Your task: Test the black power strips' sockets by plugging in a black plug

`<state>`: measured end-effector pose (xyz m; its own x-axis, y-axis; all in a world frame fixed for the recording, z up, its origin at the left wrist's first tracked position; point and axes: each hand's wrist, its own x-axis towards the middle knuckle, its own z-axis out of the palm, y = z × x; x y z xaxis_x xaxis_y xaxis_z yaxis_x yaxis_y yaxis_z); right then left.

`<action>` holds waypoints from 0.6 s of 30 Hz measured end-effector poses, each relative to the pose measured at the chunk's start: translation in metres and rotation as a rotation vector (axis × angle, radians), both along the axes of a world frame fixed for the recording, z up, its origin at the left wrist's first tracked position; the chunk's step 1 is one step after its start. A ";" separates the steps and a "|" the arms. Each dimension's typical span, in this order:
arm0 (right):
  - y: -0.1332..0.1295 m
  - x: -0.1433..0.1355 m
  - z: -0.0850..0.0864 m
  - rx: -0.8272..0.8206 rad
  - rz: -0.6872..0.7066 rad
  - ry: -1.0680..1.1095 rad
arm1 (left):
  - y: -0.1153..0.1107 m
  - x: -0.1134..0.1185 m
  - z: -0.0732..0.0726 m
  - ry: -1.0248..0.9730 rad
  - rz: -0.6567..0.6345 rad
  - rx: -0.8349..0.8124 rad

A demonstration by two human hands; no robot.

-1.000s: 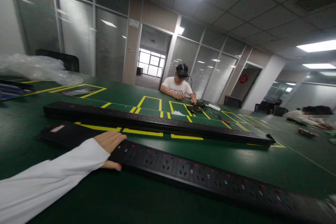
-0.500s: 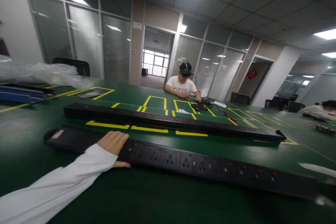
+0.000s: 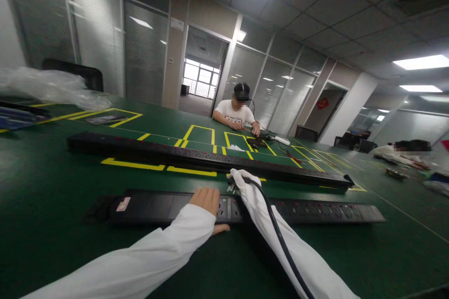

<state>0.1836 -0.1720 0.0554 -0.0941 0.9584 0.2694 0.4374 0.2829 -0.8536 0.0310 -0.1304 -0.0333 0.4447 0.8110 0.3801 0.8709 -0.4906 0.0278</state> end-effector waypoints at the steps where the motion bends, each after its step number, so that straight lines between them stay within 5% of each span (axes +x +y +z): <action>1: 0.008 0.000 -0.003 -0.008 -0.017 -0.003 | -0.001 -0.006 0.001 0.001 -0.013 -0.004; 8: 0.058 -0.006 -0.026 -0.165 0.018 -0.070 | -0.005 -0.047 0.012 0.055 0.078 -0.152; 18: 0.040 -0.011 -0.012 0.033 -0.036 -0.144 | -0.007 -0.107 0.016 0.029 0.129 -0.183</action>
<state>0.1728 -0.1316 0.0432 -0.0998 0.9527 0.2869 0.5653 0.2916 -0.7716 -0.0762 -0.1374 -0.0176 0.3410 0.9163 0.2098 0.9280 -0.3638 0.0806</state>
